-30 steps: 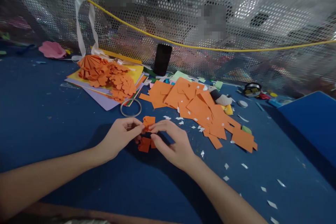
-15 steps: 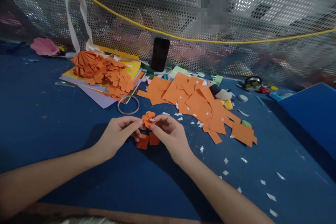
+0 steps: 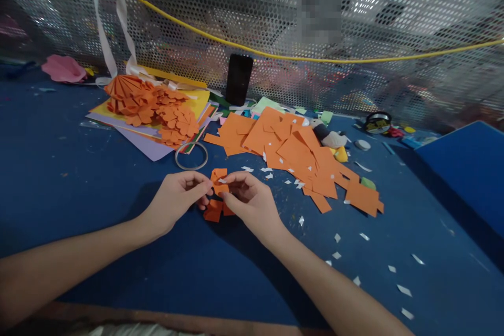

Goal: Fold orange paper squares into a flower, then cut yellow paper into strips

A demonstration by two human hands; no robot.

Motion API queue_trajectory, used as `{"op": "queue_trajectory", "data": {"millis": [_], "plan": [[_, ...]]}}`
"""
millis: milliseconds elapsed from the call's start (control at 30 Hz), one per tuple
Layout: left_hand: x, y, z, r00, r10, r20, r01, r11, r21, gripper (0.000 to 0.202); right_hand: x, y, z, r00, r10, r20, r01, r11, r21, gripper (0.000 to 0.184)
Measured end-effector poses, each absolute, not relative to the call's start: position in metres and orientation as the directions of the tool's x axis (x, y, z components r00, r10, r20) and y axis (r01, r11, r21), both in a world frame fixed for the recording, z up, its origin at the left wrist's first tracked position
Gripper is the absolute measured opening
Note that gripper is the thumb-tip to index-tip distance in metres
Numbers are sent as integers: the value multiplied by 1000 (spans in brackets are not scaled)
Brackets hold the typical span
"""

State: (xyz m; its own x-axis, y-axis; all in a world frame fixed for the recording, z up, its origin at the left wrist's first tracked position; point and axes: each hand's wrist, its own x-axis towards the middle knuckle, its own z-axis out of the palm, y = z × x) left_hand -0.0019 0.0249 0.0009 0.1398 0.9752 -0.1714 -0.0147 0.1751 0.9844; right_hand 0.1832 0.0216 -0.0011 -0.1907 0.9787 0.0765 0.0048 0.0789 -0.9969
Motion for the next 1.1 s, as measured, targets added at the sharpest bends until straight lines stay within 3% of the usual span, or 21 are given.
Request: {"op": "queue_trajectory", "data": {"millis": [400, 633, 1100], "plan": [[3, 21, 5, 184, 970, -157, 50, 150, 987, 25, 182, 21, -2, -165, 980, 107, 4, 109, -994, 19], [5, 21, -3, 105, 986, -132, 93, 122, 988, 21, 181, 20, -1, -105, 966, 236, 106, 247, -963, 12], [7, 19, 2, 123, 982, -144, 100, 132, 986, 21, 180, 21, -1, -72, 989, 129, 127, 137, -982, 15]]}}
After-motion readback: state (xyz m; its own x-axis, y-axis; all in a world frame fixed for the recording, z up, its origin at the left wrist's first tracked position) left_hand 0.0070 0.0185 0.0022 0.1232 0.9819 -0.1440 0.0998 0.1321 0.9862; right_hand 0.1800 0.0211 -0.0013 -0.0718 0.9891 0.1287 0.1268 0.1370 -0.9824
